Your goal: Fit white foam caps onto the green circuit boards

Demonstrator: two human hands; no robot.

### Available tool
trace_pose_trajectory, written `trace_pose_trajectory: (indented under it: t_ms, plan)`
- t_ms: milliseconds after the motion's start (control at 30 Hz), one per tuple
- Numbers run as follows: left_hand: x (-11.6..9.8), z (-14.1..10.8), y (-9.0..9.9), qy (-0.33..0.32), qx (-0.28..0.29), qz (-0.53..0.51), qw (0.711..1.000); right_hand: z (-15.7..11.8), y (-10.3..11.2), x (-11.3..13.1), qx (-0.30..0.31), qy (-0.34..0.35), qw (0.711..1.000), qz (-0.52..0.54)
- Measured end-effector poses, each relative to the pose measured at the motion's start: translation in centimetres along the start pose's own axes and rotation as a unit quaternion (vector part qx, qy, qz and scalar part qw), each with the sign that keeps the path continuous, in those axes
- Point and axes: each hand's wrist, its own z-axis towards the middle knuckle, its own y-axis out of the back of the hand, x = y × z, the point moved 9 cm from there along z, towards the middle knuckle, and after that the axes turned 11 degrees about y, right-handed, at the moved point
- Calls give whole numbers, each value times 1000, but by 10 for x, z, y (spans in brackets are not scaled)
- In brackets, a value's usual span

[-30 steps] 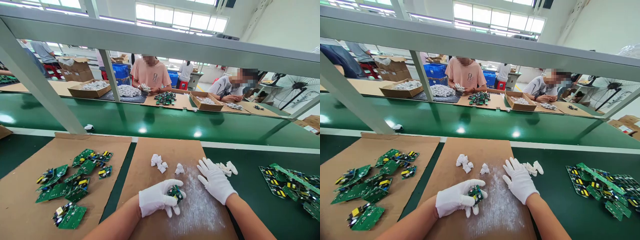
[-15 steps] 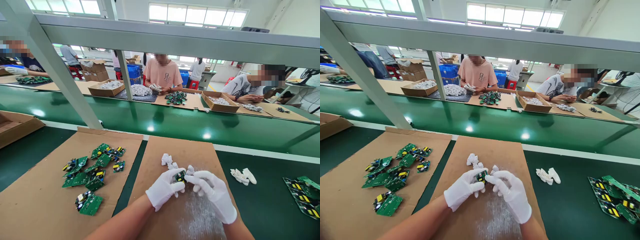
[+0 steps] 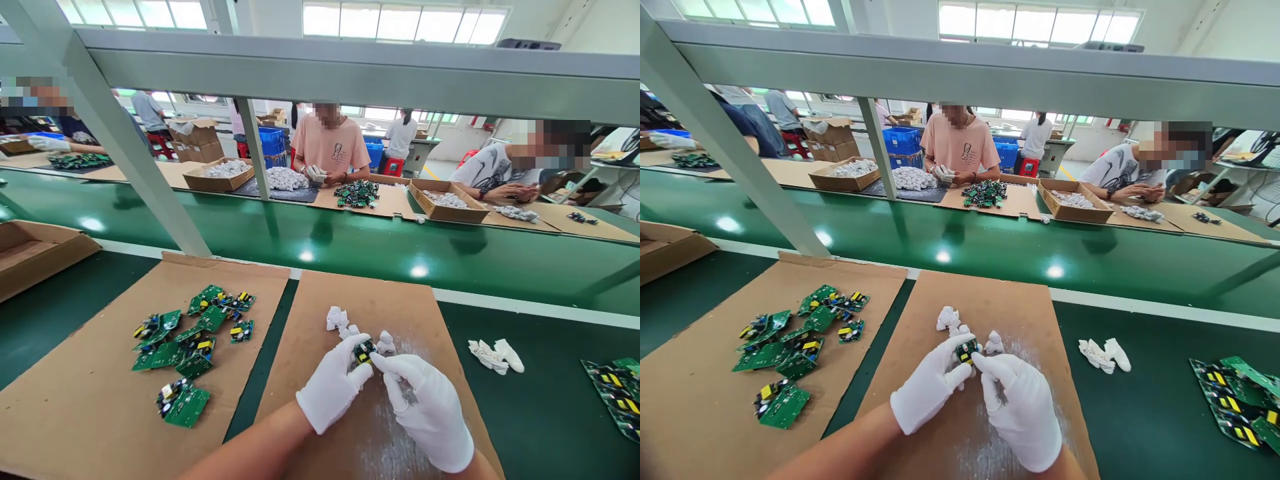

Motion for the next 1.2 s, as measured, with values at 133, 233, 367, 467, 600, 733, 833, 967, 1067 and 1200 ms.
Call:
trace_pose_trajectory:
  t_ms: [133,233,367,467,600,733,833,967,1067,1200]
  plan:
    - [-1,-6,1,-34,-44,99,994,-1,-3,5,7,24,998,-55]
    - [3,-7,-8,-17,-11,75,997,0,-1,9,-17,40,997,-69]
    - [8,-5,-17,48,45,-76,995,2,-2,6,-16,37,999,-32]
    - [2,-4,-18,60,60,-133,987,2,-1,-1,-16,9,999,-45]
    - [-2,-7,-26,79,95,-156,980,3,-3,2,-27,27,997,-67]
    - [3,-7,-31,106,113,-189,970,2,-7,5,-21,38,998,-39]
    - [8,-5,-30,114,114,-232,959,-2,-5,-9,-35,-31,998,50]
    - [16,-3,-31,137,117,-264,948,-4,0,-13,-48,-34,998,24]
    - [13,-5,-34,135,114,-249,952,1,1,1,-55,34,998,-14]
    - [9,-8,-38,130,103,-206,964,6,0,12,-66,62,995,-29]
